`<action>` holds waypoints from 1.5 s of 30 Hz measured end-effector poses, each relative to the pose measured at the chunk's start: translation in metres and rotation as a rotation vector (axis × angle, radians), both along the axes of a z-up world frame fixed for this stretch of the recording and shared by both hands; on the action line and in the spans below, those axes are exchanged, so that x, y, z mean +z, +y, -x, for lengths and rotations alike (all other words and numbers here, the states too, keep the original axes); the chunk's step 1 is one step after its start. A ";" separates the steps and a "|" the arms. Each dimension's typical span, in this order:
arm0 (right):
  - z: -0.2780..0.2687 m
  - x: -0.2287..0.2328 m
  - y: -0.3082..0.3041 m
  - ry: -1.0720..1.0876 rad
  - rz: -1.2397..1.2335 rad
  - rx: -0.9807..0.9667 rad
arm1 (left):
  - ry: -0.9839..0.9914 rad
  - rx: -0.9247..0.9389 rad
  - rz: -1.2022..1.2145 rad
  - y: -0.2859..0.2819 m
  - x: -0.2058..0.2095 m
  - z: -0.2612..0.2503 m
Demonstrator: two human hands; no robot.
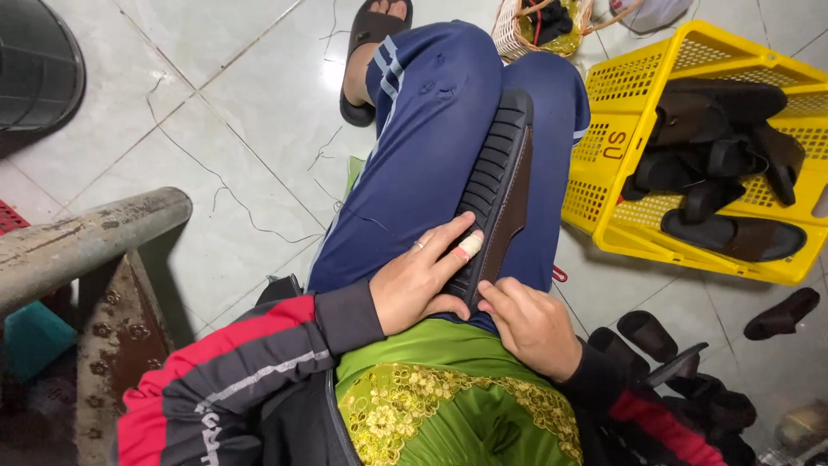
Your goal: Hand-stitching a shoe sole to the upper part of a shoe using a needle and thread.
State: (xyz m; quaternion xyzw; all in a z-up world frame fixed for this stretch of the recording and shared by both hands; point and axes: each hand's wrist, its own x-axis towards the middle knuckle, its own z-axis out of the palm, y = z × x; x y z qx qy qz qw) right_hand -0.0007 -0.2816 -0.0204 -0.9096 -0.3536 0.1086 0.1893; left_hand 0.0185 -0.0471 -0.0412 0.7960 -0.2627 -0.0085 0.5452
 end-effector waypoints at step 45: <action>-0.007 0.047 -0.009 0.427 -0.456 -0.193 | -0.259 -0.141 -0.224 0.002 0.040 0.014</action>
